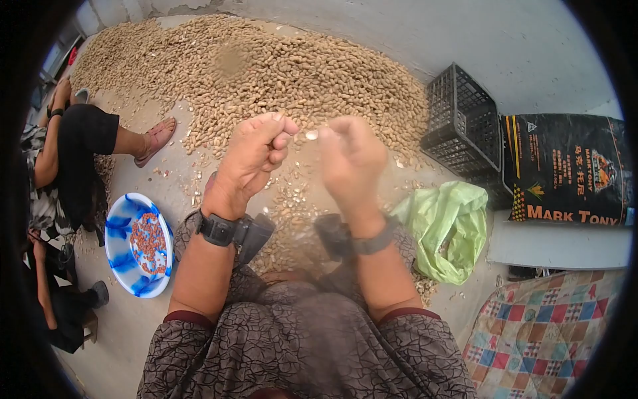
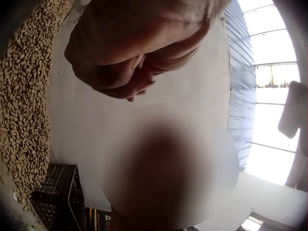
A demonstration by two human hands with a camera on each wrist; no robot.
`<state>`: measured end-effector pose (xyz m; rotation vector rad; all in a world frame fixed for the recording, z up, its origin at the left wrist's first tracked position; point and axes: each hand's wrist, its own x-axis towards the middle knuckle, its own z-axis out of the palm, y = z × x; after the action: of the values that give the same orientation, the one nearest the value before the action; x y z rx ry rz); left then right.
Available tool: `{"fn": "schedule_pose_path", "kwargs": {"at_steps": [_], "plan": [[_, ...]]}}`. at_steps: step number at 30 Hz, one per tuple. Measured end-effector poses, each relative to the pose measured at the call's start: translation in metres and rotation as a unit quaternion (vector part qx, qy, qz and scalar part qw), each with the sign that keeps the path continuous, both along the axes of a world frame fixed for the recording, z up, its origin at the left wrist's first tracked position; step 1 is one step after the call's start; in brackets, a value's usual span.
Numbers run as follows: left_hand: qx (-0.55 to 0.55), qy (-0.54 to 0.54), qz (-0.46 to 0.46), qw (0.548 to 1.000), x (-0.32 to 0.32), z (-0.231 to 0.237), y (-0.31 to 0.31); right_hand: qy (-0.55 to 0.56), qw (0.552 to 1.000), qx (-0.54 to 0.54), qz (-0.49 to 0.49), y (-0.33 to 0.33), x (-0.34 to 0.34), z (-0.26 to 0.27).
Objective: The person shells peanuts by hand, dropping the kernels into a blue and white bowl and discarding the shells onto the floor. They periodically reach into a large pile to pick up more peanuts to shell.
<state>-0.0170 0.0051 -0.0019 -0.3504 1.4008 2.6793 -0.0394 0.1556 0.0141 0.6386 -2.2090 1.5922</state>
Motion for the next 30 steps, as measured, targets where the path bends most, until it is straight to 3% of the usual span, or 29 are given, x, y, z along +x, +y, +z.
{"fn": "schedule_pose_path", "kwargs": {"at_steps": [2, 4, 8, 10, 15, 17, 21, 24, 26, 30], "plan": [[0.025, 0.066, 0.015, 0.997, -0.001, -0.002, -0.001, -0.056, 0.998, 0.0, 0.026, 0.002, -0.004, 0.004], [0.021, 0.068, -0.008, 0.997, 0.001, 0.005, -0.002, -0.313, 0.945, 0.045, 0.082, 0.004, -0.002, 0.012], [-0.037, 0.073, -0.053, 0.995, 0.003, 0.009, 0.0, -0.34, 0.937, 0.02, 0.074, 0.003, -0.009, 0.008], [-0.066, 0.073, -0.063, 0.993, 0.006, 0.012, -0.001, -0.397, 0.913, -0.044, 0.081, 0.003, -0.008, 0.013], [-0.072, 0.1, -0.077, 0.989, 0.006, 0.016, 0.011, -0.433, 0.893, -0.088, 0.09, 0.002, -0.007, 0.015], [-0.222, 0.116, -0.131, 0.959, 0.009, 0.023, 0.012, -0.434, 0.895, -0.073, 0.073, 0.001, -0.007, 0.012], [-0.175, 0.134, -0.139, 0.965, 0.008, 0.013, 0.02, -0.454, 0.879, -0.112, 0.098, -0.002, -0.005, 0.003], [-0.189, 0.066, -0.13, 0.971, 0.008, 0.014, 0.017, -0.46, 0.867, -0.146, 0.12, -0.003, -0.002, 0.004], [-0.123, 0.075, -0.077, 0.987, 0.006, 0.009, 0.013, -0.457, 0.863, -0.173, 0.133, -0.003, -0.002, 0.004], [-0.115, 0.066, 0.002, 0.991, 0.003, 0.008, 0.013, -0.397, 0.889, -0.186, 0.132, 0.003, -0.006, 0.003]]}}
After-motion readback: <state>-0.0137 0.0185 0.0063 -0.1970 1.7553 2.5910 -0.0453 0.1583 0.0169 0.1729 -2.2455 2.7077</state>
